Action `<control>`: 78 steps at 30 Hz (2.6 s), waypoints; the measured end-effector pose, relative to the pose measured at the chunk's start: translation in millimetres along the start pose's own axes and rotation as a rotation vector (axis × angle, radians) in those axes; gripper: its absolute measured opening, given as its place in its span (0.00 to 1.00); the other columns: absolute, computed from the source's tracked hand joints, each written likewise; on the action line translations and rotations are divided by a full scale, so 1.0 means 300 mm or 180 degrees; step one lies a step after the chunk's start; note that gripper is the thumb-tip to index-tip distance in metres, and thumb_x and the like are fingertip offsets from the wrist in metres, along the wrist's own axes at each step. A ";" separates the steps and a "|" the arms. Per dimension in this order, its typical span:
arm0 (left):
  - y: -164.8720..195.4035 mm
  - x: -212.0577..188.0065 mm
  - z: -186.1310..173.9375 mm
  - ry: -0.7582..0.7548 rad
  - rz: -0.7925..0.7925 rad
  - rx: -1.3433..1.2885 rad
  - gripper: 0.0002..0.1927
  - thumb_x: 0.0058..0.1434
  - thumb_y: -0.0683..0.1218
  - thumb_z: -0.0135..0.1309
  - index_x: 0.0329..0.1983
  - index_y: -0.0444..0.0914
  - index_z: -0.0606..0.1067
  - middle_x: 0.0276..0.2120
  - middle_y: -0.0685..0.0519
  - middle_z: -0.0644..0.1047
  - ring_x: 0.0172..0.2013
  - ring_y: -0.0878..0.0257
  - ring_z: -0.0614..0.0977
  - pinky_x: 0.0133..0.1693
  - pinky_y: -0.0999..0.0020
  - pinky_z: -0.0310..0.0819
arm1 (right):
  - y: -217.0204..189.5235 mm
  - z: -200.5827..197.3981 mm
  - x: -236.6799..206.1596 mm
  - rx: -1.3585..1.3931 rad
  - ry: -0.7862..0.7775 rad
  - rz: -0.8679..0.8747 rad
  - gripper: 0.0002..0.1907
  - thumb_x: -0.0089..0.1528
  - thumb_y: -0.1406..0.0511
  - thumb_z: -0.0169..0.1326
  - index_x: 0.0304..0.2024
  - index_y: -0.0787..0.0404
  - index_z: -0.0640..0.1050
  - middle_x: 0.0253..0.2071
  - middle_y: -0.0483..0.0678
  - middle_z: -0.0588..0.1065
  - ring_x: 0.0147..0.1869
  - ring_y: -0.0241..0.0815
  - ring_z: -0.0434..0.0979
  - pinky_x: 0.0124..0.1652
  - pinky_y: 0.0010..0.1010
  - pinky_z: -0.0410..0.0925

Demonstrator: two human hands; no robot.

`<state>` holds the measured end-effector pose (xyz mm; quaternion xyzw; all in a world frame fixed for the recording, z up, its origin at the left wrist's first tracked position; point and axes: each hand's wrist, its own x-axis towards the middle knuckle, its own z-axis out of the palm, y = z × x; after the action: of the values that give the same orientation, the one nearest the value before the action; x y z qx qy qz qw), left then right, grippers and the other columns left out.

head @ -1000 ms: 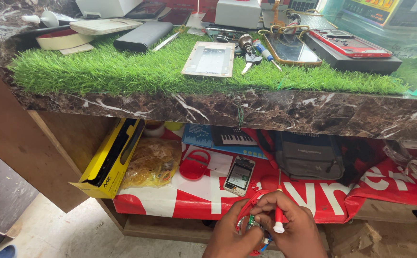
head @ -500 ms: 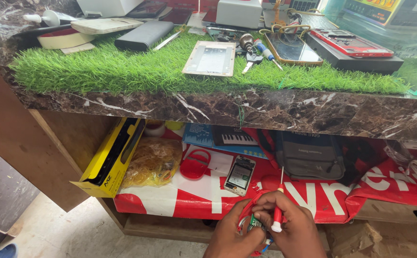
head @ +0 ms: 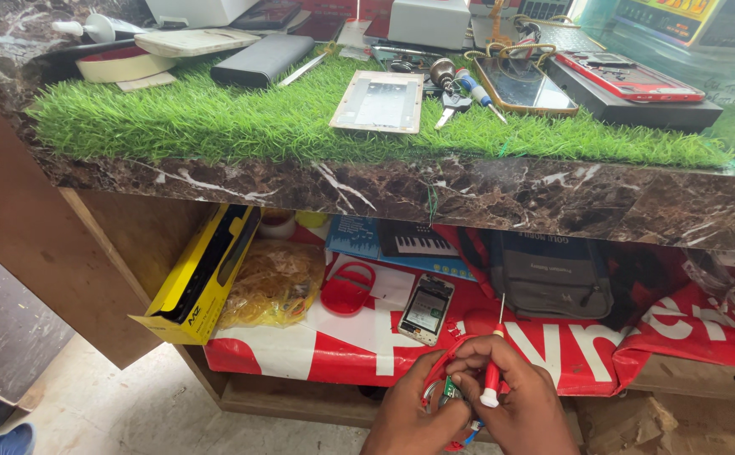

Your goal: The person repairs a red portable Bluetooth speaker at a workbench. They unscrew the speaker grille with a screwdriver, remove the internal circuit board and speaker driver, work on the wiring and components, and reassemble the parts back into the red housing.

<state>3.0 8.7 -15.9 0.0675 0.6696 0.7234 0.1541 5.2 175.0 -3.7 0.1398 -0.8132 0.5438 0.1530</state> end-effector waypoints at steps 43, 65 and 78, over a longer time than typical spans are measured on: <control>0.068 -0.031 -0.005 0.0103 -0.0278 0.0506 0.41 0.47 0.47 0.56 0.68 0.40 0.66 0.49 0.47 0.80 0.52 0.62 0.83 0.56 0.67 0.74 | -0.008 -0.012 -0.002 0.0147 -0.0130 0.0245 0.22 0.51 0.86 0.54 0.46 0.66 0.77 0.42 0.46 0.78 0.47 0.36 0.88 0.45 0.26 0.80; 0.076 -0.030 0.000 0.0067 -0.0534 0.0287 0.40 0.48 0.45 0.53 0.69 0.41 0.65 0.52 0.45 0.79 0.50 0.62 0.84 0.53 0.68 0.76 | -0.018 -0.012 0.003 0.0025 0.0069 0.0386 0.18 0.53 0.79 0.60 0.45 0.63 0.78 0.37 0.46 0.83 0.45 0.32 0.87 0.43 0.25 0.80; 0.003 -0.004 -0.003 -0.0098 -0.0261 -0.0034 0.38 0.51 0.43 0.54 0.69 0.41 0.67 0.50 0.48 0.81 0.47 0.66 0.83 0.49 0.72 0.77 | -0.017 -0.026 0.013 -0.0156 -0.0160 0.0978 0.18 0.54 0.75 0.64 0.46 0.59 0.79 0.32 0.45 0.84 0.38 0.28 0.85 0.37 0.24 0.76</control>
<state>3.8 7.4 -14.9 0.0504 0.6655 0.7189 0.1943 4.3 180.0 4.9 0.0235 -0.8416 0.5372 0.0510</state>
